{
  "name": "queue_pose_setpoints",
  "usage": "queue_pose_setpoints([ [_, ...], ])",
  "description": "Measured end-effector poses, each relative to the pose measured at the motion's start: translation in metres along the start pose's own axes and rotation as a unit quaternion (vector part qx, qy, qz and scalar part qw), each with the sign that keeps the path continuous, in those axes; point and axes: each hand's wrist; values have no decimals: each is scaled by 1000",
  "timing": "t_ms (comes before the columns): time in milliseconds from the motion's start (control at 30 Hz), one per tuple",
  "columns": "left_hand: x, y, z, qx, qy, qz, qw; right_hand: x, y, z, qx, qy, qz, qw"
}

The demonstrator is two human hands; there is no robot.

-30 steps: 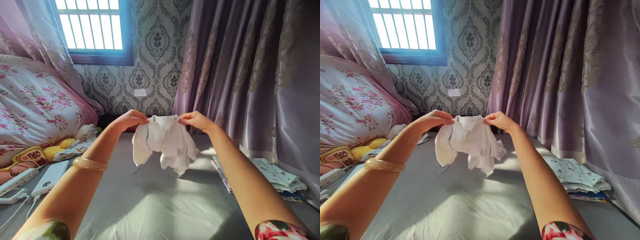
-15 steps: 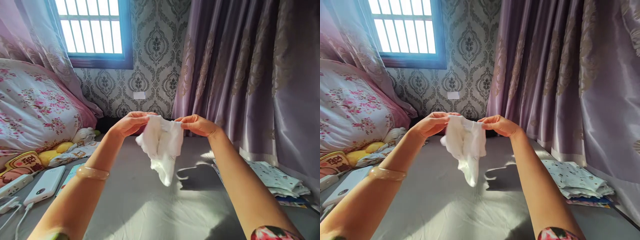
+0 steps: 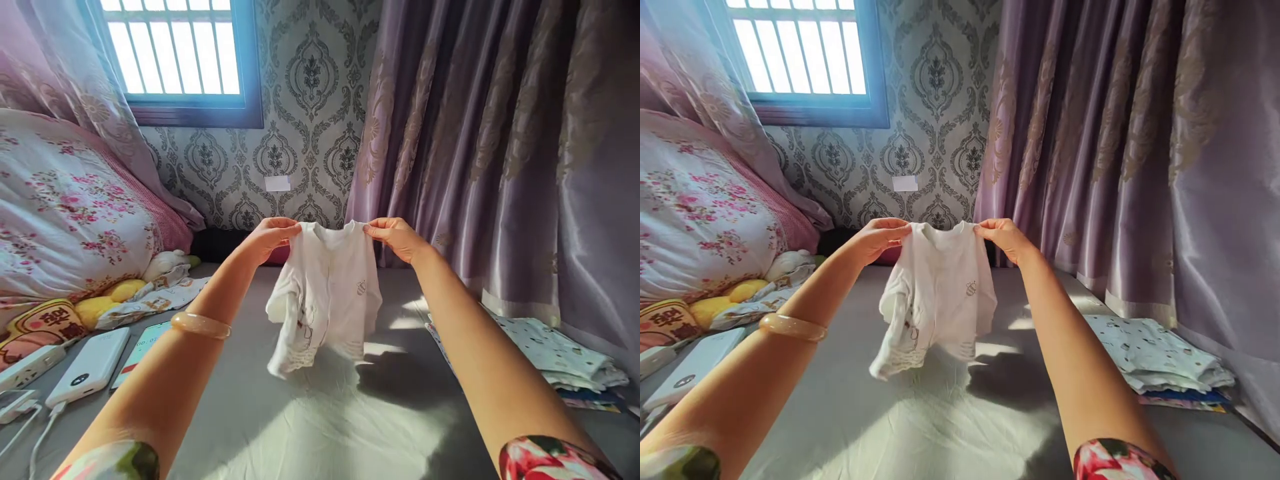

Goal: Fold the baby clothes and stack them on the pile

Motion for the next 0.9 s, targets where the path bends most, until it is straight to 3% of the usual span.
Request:
queue_pose_setpoints([
  [133, 2, 16, 22, 25, -115, 32, 993, 0, -20, 20, -17, -123, -110, 986],
  [267, 10, 16, 33, 47, -188, 91, 977, 7, -19, 21, -64, -203, -245, 946],
  [367, 20, 15, 27, 84, -260, 192, 942, 21, -19, 12, -101, -239, -313, 914],
  [500, 31, 14, -3, 128, -319, 331, 879, 38, -18, -13, -102, -267, -380, 880],
  [633, 27, -13, -44, 181, -316, 430, 826, 36, 10, -42, -114, -240, -409, 873],
  [733, 9, -42, -59, 205, -291, 501, 789, 25, 39, -50, -101, -181, -403, 891],
  [833, -14, -44, -53, 152, -214, 541, 799, 19, 41, -42, -27, -92, -386, 918],
  [900, -24, -17, -43, 71, -126, 545, 826, 24, 20, -32, 31, -22, -380, 924],
])
Point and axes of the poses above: each hand's wrist, its own z-axis towards the middle knuckle, its own x-axis out of the palm, y = z × x, and after that the axes turned 13 degrees about y, right-handed
